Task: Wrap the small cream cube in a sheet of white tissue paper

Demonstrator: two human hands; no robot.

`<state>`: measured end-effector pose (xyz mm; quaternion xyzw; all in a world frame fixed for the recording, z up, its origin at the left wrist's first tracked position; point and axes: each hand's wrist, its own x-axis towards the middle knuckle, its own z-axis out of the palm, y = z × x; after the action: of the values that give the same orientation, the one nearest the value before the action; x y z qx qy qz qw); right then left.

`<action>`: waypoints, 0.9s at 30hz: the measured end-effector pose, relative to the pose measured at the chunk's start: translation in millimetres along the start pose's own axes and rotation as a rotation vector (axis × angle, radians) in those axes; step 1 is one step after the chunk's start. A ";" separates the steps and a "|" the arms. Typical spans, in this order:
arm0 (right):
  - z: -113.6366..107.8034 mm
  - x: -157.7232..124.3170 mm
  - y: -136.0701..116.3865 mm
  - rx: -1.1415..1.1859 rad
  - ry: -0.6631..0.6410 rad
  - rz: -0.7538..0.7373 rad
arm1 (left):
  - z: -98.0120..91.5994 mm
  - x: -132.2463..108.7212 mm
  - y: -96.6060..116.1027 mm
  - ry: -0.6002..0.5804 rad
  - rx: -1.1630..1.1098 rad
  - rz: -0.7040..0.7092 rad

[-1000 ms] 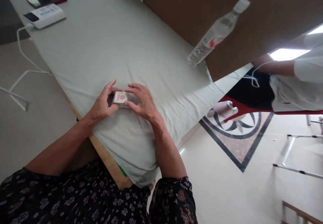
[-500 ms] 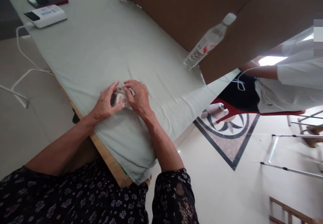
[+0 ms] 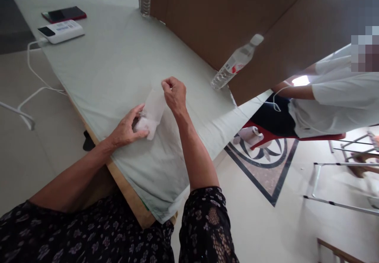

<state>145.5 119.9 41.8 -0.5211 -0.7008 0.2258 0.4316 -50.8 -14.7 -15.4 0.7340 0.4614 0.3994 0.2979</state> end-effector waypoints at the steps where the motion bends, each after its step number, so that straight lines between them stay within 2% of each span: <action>1: 2.2 3.2 3.4 -0.007 0.011 0.028 | -1.3 0.2 1.6 -0.008 -0.012 -0.019; 6: 11.6 0.3 29.3 0.055 0.029 0.201 | -4.6 3.0 5.3 -0.032 0.010 -0.027; 9: 4.3 -19.4 39.1 0.162 0.133 0.236 | -3.5 4.4 3.4 -0.029 0.029 0.004; 11: -4.4 -38.3 36.1 0.199 0.219 0.253 | -2.6 4.4 1.2 -0.028 0.041 0.012; 13: -10.7 -59.1 24.0 0.182 0.236 0.258 | -1.8 3.9 -1.3 -0.029 0.060 0.012; 17: -5.1 -94.9 -14.1 0.044 -0.019 0.177 | -0.5 2.6 -6.1 -0.030 0.105 0.015; 20: 3.6 -107.4 -32.3 -0.143 -0.131 0.096 | -0.9 2.3 -6.9 -0.014 0.119 0.019; 23: -0.8 -108.9 -30.0 -0.245 -0.141 0.129 | -2.7 3.0 -3.3 0.006 0.096 0.023; 27: -21.8 -108.9 -9.9 -0.190 -0.082 0.281 | -4.6 4.9 4.0 0.060 0.039 -0.016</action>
<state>167.7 12.7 20.6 -0.6428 -0.6562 0.2380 0.3156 -51.7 -11.6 -8.3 0.7236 0.4836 0.4100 0.2727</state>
